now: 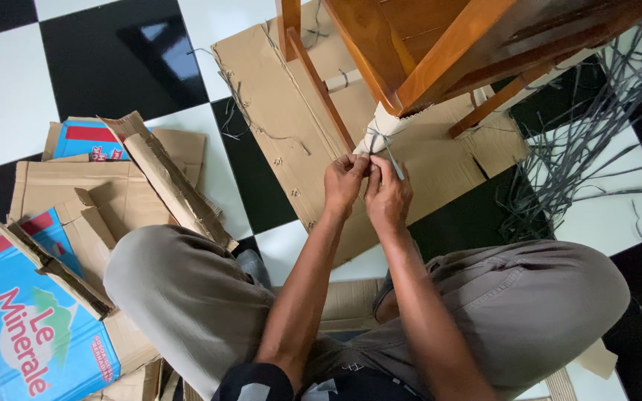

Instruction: Wrapping a wooden chair leg with cardboard and securing it with plastic ties

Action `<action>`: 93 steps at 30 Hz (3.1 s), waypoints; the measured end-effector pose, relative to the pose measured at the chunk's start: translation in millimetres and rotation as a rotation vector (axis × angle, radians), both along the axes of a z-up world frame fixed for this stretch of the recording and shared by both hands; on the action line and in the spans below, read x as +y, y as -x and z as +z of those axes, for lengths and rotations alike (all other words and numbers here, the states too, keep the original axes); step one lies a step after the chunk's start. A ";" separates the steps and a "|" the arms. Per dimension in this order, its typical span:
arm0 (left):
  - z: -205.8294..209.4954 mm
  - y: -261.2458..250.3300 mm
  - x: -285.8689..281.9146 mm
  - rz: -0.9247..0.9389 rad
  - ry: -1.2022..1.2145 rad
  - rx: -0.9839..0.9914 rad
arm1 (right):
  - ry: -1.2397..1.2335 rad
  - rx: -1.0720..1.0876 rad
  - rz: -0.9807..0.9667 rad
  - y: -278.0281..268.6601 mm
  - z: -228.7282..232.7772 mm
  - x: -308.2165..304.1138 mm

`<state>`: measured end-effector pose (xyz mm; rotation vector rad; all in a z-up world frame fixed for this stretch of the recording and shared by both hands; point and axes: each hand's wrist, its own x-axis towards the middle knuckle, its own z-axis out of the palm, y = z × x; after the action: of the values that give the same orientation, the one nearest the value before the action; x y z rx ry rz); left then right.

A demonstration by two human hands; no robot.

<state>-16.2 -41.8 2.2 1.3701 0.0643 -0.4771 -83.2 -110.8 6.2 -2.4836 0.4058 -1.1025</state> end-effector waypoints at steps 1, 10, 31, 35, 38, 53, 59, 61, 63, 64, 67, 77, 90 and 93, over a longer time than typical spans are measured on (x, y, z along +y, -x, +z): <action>-1.2 -1.4 0.6 -0.001 0.000 0.000 | 0.000 0.000 -0.001 0.7 5.0 1.7; 21.9 -2.8 17.4 -0.061 0.020 -0.006 | -0.177 0.137 0.039 4.8 14.0 0.4; 27.2 -6.2 20.4 -0.100 -0.455 -0.500 | -0.568 0.134 -0.104 11.1 13.8 -5.1; 27.3 -14.2 14.9 -0.078 -0.497 -0.555 | -0.542 0.147 -0.106 15.2 15.6 -10.7; 24.7 -19.7 12.5 -0.087 -0.537 -0.562 | -0.507 0.184 -0.099 18.1 17.8 -11.1; 15.6 -25.5 12.3 -0.133 -0.495 -0.491 | -0.706 0.360 -0.084 26.2 6.7 -12.1; -18.1 -24.1 22.3 -0.115 -0.342 -0.384 | -0.889 0.271 -0.095 25.8 -11.7 -4.9; -39.3 -22.4 25.7 -0.099 -0.337 -0.364 | -0.939 0.241 -0.091 26.5 -23.4 -1.6; -60.0 -22.0 27.5 -0.126 -0.451 -0.353 | -1.017 0.271 -0.158 25.4 -34.1 2.3; -75.2 -22.0 27.9 -0.123 -0.451 -0.351 | -1.016 0.274 -0.155 27.2 -47.3 3.1; -109.7 -22.6 32.0 -0.112 -0.528 -0.339 | -0.994 0.440 -0.209 29.9 -77.1 8.0; -182.8 -34.1 46.3 -0.150 -0.819 -0.269 | -0.695 0.886 0.148 58.4 -286.7 31.9; -181.2 -106.1 39.1 -0.629 -1.267 -0.263 | -0.330 1.436 0.385 29.3 -110.5 86.8; -162.8 -114.0 37.0 -0.629 -1.312 -0.305 | -0.032 1.498 0.495 35.6 -133.7 81.8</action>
<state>97.8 -4.9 -160.6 2.7689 -0.3838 -0.7907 -118.7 -29.0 -127.5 -2.6543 0.1227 1.0551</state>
